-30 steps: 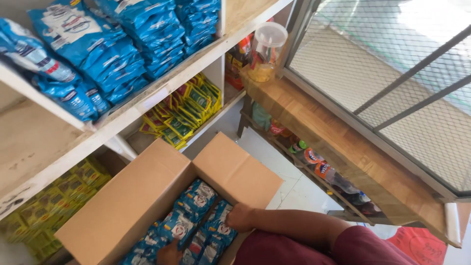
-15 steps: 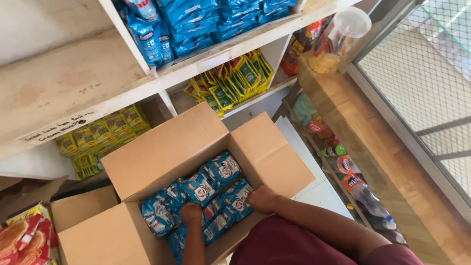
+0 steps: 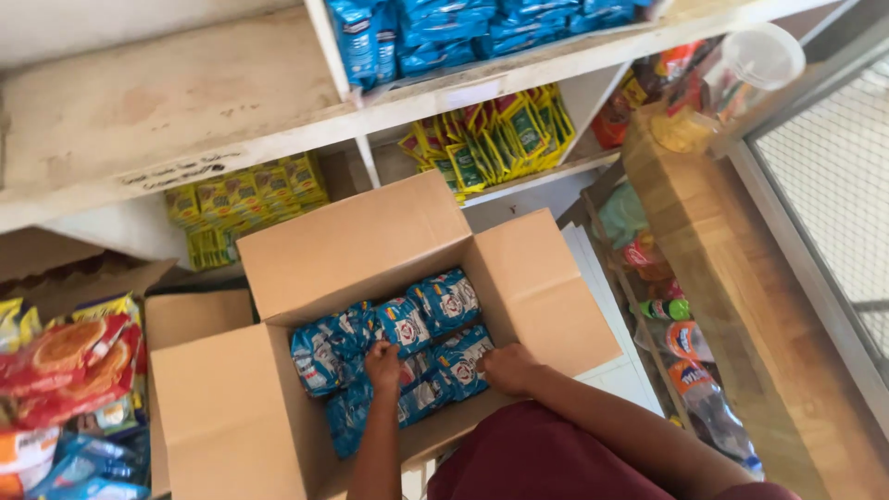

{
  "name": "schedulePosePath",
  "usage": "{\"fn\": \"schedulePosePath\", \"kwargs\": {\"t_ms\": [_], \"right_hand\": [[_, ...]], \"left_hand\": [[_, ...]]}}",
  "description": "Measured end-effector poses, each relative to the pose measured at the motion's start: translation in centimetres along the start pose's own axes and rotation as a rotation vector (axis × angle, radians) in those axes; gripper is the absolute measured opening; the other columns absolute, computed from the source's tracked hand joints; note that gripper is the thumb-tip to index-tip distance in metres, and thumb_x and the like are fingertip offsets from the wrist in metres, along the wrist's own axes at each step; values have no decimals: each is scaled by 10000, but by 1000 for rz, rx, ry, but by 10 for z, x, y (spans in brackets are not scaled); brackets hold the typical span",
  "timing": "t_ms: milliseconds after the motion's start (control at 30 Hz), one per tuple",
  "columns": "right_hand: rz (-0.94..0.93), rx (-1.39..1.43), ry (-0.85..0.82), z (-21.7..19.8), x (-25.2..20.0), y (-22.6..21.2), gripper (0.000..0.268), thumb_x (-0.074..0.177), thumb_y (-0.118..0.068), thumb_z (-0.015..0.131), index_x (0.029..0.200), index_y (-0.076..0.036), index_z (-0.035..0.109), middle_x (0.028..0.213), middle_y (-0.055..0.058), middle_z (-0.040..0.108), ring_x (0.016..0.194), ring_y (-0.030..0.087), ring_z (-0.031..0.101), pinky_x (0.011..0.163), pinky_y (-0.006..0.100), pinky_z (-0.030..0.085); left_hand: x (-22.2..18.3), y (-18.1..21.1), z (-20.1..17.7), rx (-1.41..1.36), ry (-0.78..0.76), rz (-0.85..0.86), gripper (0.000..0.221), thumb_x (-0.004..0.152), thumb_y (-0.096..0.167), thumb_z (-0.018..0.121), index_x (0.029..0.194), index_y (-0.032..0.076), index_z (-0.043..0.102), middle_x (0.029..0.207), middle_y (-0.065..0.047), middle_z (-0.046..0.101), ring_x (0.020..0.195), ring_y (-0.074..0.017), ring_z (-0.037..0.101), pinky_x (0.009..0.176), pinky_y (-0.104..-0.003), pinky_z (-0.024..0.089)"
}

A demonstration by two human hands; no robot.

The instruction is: The person takes blue packets from a cardboard box and places them onto a white shelf. They arrange the packets in neat rows, filling the available space on the shelf.

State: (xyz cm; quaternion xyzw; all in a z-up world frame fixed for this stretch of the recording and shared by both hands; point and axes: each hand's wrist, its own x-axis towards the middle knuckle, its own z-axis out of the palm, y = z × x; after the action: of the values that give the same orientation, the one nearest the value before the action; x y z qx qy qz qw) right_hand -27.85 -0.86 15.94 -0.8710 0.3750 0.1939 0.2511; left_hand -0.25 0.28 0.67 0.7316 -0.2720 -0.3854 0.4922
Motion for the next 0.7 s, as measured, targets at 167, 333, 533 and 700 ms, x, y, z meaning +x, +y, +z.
{"fn": "schedulePosePath", "kwargs": {"t_ms": [167, 333, 533, 700], "right_hand": [[14, 34, -50, -1, -3, -1, 266, 956, -269, 552, 1143, -169, 711, 1208, 132, 690, 998, 340, 702, 840, 507, 556], [-38, -23, -46, 2, -3, 3, 244, 968, -270, 560, 1091, -143, 728, 1185, 124, 714, 1015, 331, 702, 861, 508, 550], [-73, -4, -47, -1, -4, 3, 254, 942, -292, 611, 1125, -153, 716, 1163, 135, 709, 1023, 333, 694, 860, 506, 545], [-65, 31, -45, 4, -3, 8, 261, 950, -283, 609, 1160, -169, 715, 1177, 137, 710, 1003, 334, 707, 865, 493, 554]], "left_hand": [[9, -7, -20, 28, -18, 114, 89, 845, 91, 711, 805, 19, 676, 719, -42, 638, 708, -128, 580, 663, -339, 505], [4, 17, -53, 704, 86, 351, 239, 901, 277, 752, 1005, 64, 723, 1082, -183, 673, 1017, -373, 638, 864, -508, 522], [-23, 127, -81, 1139, 353, 226, 673, 738, 218, 808, 1336, 56, 544, 1488, -239, 410, 1364, -433, 375, 1000, -609, 439], [-4, 115, -80, 1096, 326, -12, 890, 726, 243, 826, 1481, 35, 403, 1422, -238, 445, 1297, -424, 432, 978, -577, 471]]}}
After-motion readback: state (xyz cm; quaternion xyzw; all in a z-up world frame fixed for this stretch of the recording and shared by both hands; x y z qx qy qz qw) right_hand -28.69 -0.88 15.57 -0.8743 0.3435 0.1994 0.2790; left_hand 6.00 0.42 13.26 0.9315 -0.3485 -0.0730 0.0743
